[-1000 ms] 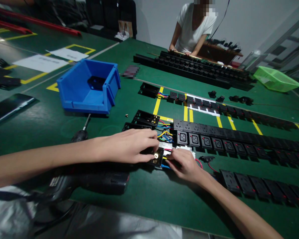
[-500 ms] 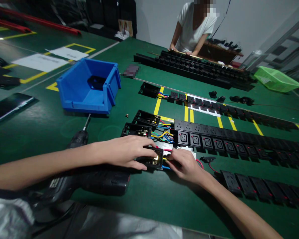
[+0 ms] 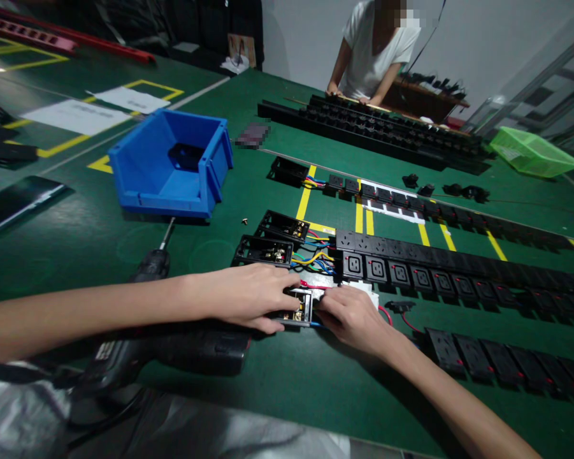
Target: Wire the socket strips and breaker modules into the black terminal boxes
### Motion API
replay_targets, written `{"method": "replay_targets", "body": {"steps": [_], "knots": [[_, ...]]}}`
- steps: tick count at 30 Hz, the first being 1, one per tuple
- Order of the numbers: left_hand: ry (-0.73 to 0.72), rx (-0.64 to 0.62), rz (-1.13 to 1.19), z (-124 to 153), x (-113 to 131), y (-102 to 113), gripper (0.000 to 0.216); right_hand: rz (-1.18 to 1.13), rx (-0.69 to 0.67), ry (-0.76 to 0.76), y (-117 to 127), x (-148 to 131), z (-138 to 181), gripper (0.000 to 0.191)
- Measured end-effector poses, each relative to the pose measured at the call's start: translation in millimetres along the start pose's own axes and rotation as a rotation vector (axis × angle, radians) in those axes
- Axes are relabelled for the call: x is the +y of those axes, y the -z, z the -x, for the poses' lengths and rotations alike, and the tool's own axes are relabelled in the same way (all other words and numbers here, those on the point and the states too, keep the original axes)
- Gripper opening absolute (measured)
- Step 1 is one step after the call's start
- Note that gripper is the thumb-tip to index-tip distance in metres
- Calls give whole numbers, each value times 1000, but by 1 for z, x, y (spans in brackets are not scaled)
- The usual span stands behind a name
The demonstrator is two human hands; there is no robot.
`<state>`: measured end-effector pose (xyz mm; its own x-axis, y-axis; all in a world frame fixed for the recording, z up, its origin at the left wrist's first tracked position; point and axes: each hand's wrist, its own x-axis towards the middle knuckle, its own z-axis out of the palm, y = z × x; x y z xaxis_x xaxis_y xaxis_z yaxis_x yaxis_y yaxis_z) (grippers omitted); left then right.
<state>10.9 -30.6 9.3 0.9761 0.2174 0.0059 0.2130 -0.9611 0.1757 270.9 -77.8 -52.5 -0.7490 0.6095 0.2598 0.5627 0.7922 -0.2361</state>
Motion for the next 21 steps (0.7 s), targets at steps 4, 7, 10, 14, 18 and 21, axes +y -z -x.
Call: {"method": "replay_targets", "body": {"steps": [4, 7, 10, 14, 18, 21], "knots": [[12, -33, 10, -3, 0, 3, 30, 23, -14, -1, 2, -1, 0, 15], [9, -19, 18, -5, 1, 3, 31, 57, -37, 4, 3, -1, -1, 15], [14, -13, 28, -4, 0, 3, 31, 102, -69, 7, 6, -2, -2, 14], [21, -3, 48, -2, 0, 2, 28, 155, -92, 1, 9, -5, -4, 13], [29, 3, 58, -1, 0, 1, 27, 193, -72, -4, 12, -8, -7, 13], [30, -2, 50, -1, 0, 0, 28, 184, -87, -8, 15, -9, -8, 14]]}}
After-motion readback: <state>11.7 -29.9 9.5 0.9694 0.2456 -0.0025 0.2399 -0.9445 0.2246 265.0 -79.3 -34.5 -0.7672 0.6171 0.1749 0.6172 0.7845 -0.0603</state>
